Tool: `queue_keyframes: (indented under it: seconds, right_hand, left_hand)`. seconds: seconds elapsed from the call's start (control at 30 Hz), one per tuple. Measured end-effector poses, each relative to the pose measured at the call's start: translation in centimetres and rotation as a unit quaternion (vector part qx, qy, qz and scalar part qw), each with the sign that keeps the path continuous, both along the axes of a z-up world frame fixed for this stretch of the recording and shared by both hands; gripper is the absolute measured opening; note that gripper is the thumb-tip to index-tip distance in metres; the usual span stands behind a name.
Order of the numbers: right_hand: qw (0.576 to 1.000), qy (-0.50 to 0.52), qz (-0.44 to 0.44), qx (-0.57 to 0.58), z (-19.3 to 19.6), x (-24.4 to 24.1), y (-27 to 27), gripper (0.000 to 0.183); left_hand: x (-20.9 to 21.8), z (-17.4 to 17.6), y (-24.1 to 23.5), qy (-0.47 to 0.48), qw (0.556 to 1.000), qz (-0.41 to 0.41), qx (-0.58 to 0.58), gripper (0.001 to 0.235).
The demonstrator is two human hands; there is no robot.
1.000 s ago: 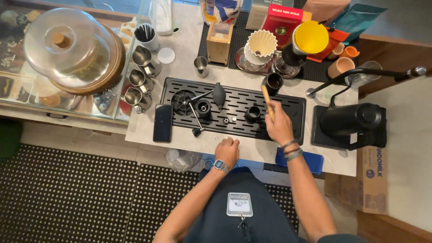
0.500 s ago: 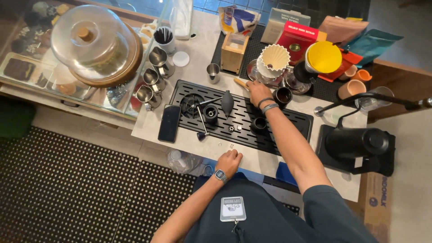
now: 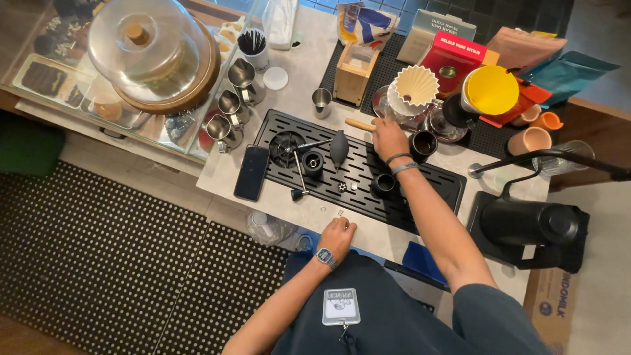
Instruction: The person disassembles a black cylindrical coffee tool, then uses a small brush to clean a metal component. They place the brush down, pick up the cylinder, and reassemble it with a metal rod and other parts, securing the assembly by hand.
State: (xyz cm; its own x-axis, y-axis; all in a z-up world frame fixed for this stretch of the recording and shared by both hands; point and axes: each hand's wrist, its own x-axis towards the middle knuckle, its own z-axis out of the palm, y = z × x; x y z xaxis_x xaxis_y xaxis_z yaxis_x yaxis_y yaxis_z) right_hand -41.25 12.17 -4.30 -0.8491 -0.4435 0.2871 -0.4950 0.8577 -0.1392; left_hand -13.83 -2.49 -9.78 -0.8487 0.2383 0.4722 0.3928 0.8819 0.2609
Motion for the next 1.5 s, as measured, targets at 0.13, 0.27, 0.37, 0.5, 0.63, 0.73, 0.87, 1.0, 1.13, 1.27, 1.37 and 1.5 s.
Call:
queue_keyframes:
  seconds: [0.13, 0.27, 0.37, 0.5, 0.63, 0.73, 0.87, 1.0, 1.13, 1.27, 1.37, 1.5]
  right_hand:
    - [0.999, 0.025, -0.026, 0.041, -0.7, 0.8, 0.7, 0.021]
    - [0.989, -0.018, -0.048, 0.136, -5.4, -2.1, 1.5, 0.015]
    - [0.983, -0.066, -0.046, 0.163, -7.3, -3.1, 1.1, 0.015]
    - [0.959, -0.261, -0.094, 0.066, -0.2, -0.7, -0.6, 0.036]
    - [0.894, -0.407, -0.169, -0.078, 4.0, 2.3, -1.5, 0.033]
    - [0.877, -0.386, -0.21, -0.196, 6.3, 2.9, -3.5, 0.054]
    - [0.915, -0.278, -0.219, -0.193, 6.2, 0.2, -6.1, 0.025]
    - [0.913, -0.189, -0.281, -0.227, -0.2, -4.5, -7.7, 0.008]
    - [0.912, -0.118, -0.278, -0.278, -3.7, -7.7, -8.9, 0.015]
    - [0.913, -0.135, -0.254, -0.289, -3.6, -6.0, -8.4, 0.029]
    - [0.91, -0.187, -0.222, -0.295, -0.1, -2.0, -7.3, 0.025]
    - [0.877, -0.284, -0.14, -0.362, 9.4, 8.5, -5.6, 0.019]
  left_hand:
    - [0.3, 1.0, 0.4, -0.008, 1.0, 0.015, 0.007, 0.01]
    - [0.1, 2.4, 0.7, -0.06, 0.998, 0.031, -0.008, 0.018]
    - [0.9, 2.7, 0.4, -0.093, 0.995, 0.034, -0.002, 0.02]
    - [1.5, 2.1, -0.2, -0.117, 0.993, 0.016, 0.015, 0.021]
    - [1.6, 0.8, -0.7, -0.146, 0.989, 0.008, 0.022, 0.026]
    - [1.6, 0.8, -0.8, -0.162, 0.986, 0.003, 0.023, 0.027]
    - [1.6, 1.3, -1.2, -0.191, 0.98, -0.027, 0.041, 0.029]
    - [1.8, 1.9, -1.9, -0.219, 0.973, -0.05, 0.059, 0.027]
    - [1.6, 1.2, -2.4, -0.244, 0.961, -0.086, 0.095, 0.035]
    - [1.5, 1.6, -2.8, -0.282, 0.946, -0.105, 0.121, 0.028]
    - [0.9, 2.3, -3.1, -0.31, 0.938, -0.095, 0.124, 0.021]
    - [-0.3, 1.7, -2.6, -0.377, 0.913, -0.052, 0.15, 0.012]
